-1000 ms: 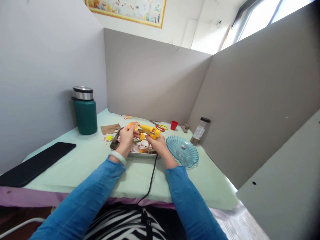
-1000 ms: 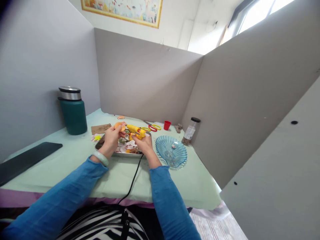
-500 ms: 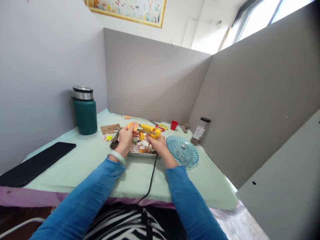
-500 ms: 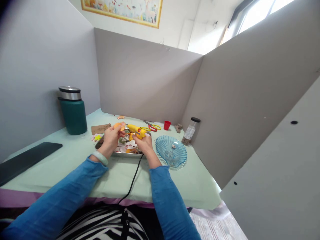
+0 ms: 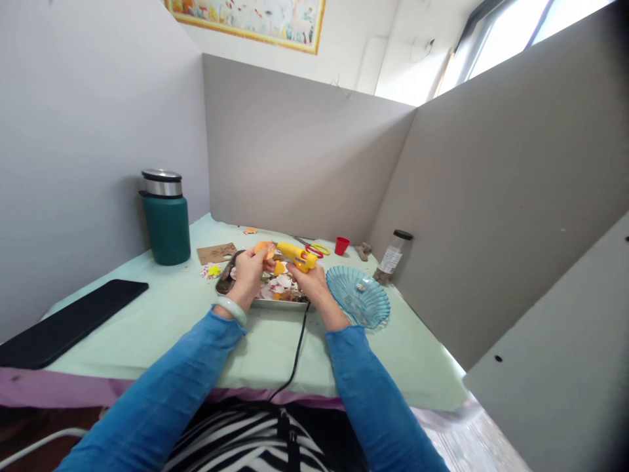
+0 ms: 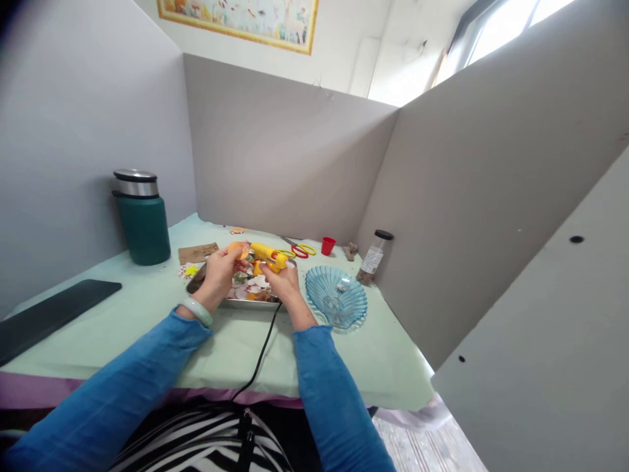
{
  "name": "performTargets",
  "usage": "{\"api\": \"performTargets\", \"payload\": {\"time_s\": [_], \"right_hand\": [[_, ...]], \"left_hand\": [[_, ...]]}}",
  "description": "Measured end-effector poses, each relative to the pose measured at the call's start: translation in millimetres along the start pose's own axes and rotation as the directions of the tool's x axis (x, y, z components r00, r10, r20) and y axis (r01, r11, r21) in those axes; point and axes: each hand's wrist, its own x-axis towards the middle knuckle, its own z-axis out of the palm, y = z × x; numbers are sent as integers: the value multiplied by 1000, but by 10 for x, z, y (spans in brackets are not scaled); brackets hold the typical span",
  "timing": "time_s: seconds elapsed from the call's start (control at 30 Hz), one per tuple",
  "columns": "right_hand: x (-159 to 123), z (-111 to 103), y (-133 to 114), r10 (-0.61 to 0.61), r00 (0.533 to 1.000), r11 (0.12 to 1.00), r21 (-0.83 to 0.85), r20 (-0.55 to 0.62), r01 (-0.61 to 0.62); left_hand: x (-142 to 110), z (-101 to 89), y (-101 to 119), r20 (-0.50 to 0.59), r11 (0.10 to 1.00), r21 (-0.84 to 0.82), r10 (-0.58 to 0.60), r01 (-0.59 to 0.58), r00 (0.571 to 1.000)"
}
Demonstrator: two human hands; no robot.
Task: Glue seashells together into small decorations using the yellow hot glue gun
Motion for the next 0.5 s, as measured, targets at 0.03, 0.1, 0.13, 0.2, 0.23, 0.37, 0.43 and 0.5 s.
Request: {"api": "performTargets", "payload": {"time_s": [0.03, 0.1, 0.13, 0.2, 0.23, 0.37, 0.43, 0.5], "right_hand": [[4, 2, 6, -6, 1000, 1000, -3, -1, 6], [8, 5, 15, -8, 1000, 1000, -4, -2, 8], [8, 5, 16, -5, 1000, 1000, -2, -3, 5], [5, 2, 14, 3, 1000, 1000, 0, -8, -3], [2, -1, 11, 5, 1000, 1000, -2, -9, -5], [-12, -15, -11, 14, 1000, 1000, -14, -11, -15], [-20, -20, -27, 25, 1000, 1000, -13, -14, -25], [-30, -21, -47, 38, 999, 999, -16, -9, -38]], "left_hand": [[-1, 0, 2, -4, 1000, 3, 1, -1, 1000], [-3, -2, 2, -10, 1000, 11, 2, -2, 1000], [-2, -3, 0, -12, 1000, 16, 2, -2, 1000], [1, -6, -10, -11, 1000, 30, 6, -6, 1000], [3, -7, -18, -6, 999, 39, 11, -10, 1000], [14, -10, -58, 32, 996, 76, 43, -45, 999], [21, -14, -77, 48, 994, 80, 65, -69, 997], [32, -21, -93, 44, 994, 75, 80, -83, 996]]}}
